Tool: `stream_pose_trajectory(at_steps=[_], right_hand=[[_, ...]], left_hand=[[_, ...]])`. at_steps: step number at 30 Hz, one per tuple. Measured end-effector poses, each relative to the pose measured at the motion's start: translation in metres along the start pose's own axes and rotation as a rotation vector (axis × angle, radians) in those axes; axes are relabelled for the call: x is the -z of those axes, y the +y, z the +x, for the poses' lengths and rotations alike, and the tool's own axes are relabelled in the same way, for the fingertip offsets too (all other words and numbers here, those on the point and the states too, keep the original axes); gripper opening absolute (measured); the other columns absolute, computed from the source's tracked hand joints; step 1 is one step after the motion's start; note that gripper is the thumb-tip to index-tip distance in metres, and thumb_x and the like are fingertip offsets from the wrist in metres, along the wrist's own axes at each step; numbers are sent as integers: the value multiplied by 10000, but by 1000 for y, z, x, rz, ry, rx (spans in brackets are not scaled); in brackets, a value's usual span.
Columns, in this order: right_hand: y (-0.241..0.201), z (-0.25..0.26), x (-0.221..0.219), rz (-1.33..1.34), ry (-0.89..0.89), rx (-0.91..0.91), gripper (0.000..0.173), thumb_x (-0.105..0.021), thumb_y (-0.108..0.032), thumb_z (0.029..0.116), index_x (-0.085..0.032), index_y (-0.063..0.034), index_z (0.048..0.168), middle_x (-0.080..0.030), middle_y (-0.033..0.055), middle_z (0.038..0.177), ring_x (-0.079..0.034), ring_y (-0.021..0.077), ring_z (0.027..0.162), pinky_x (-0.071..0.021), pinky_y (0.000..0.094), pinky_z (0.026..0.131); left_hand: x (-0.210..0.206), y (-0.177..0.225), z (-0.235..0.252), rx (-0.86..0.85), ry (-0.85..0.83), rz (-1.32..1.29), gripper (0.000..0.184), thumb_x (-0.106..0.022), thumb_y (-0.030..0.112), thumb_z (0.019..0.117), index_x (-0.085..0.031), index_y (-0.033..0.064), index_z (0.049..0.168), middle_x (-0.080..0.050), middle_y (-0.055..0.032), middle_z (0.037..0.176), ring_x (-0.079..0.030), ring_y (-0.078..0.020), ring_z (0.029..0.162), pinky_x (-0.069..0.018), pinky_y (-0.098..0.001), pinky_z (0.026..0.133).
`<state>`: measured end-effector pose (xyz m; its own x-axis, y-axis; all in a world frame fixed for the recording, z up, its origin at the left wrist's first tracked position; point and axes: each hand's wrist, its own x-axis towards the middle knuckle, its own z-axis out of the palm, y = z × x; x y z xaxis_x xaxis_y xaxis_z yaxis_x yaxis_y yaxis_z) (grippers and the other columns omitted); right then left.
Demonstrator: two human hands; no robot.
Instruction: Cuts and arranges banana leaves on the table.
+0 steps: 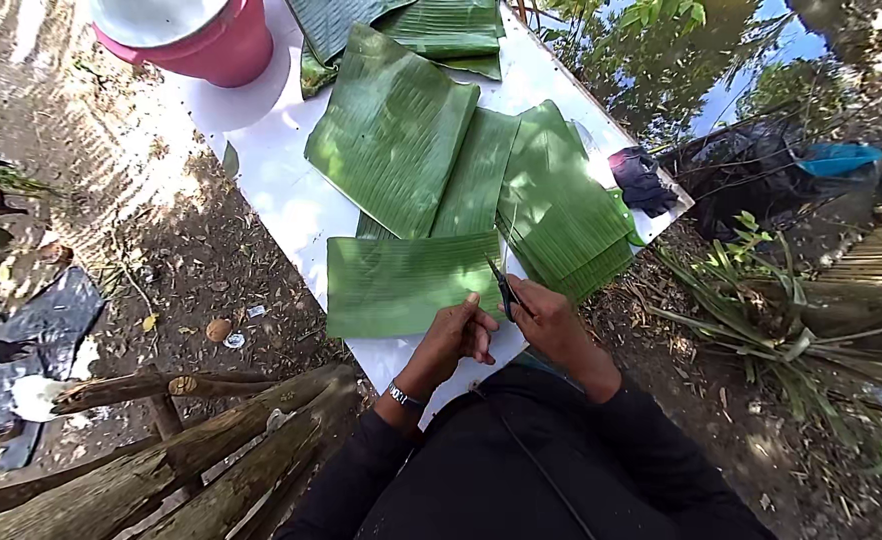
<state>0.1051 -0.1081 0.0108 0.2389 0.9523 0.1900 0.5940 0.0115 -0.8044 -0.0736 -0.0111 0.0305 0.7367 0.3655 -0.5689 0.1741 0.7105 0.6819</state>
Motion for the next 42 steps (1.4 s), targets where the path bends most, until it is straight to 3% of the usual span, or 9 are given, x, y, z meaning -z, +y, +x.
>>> stream_pose_trajectory(at_steps=[3,6,9,15,19,23,25,31,42], right_hand=[[-14,-4,6,188,-203,13,351,-607,-130,992,-664,61,1280,-737,155,1007,-677,150,768,-582,291,735],[-29,-3,7,559,-519,-91,315,-618,-151,1019,-650,49,1260,-702,75,885,-607,42,652,-520,199,577],[-27,-5,-8,698,-650,-121,342,-644,-163,1010,-625,64,1265,-673,44,819,-574,19,606,-487,181,533],[-4,0,0,431,-594,-154,554,-715,-288,939,-575,23,1376,-657,63,920,-494,43,624,-435,223,570],[15,7,17,425,-261,-553,404,-677,-168,974,-585,-9,1334,-718,98,1011,-690,159,721,-594,330,596],[37,10,23,409,-89,-696,379,-684,-3,942,-561,1,1300,-733,120,1029,-741,198,820,-631,354,661],[39,13,20,409,-82,-734,434,-677,31,936,-522,-12,1339,-720,120,1092,-737,197,856,-631,352,684],[31,35,2,481,64,-781,508,-708,-11,944,-493,-54,1402,-730,110,1123,-736,227,809,-624,391,631],[30,60,-38,347,134,-674,522,-732,-35,914,-539,-60,1398,-708,143,1072,-692,249,717,-596,426,592]], left_hand=[[-4,1,0,-160,185,-79,476,-283,310,1130,-647,17,1036,-633,-10,707,-590,-106,524,-567,-288,529],[7,-7,3,-284,116,-103,458,-390,383,1096,-641,39,1265,-691,-95,1218,-676,-137,964,-563,-274,781],[14,-11,3,-268,37,-424,262,-576,273,1036,-714,49,1034,-699,-180,1254,-690,-280,1144,-580,-414,935],[94,25,-30,-372,538,-426,352,-350,259,1111,-645,159,948,-638,41,710,-639,-96,626,-592,-291,639],[200,53,-107,-656,1208,9,181,-485,144,1085,-642,63,1049,-637,39,706,-577,-37,530,-500,-186,480],[271,37,-175,-347,1599,517,776,-737,85,890,-334,-85,1531,-386,-279,1558,-412,-289,1444,-331,-372,1198],[260,32,-171,-346,1587,522,854,-741,156,920,-235,-113,1553,-266,-322,1607,-284,-345,1519,-238,-394,1251],[203,4,-76,-226,1089,533,592,-627,334,1025,-460,-7,1480,-624,-218,1314,-666,-287,1105,-574,-498,881],[187,15,-56,-345,1125,877,165,-755,142,894,-711,-6,951,-663,-55,807,-601,-100,723,-508,-329,729]])
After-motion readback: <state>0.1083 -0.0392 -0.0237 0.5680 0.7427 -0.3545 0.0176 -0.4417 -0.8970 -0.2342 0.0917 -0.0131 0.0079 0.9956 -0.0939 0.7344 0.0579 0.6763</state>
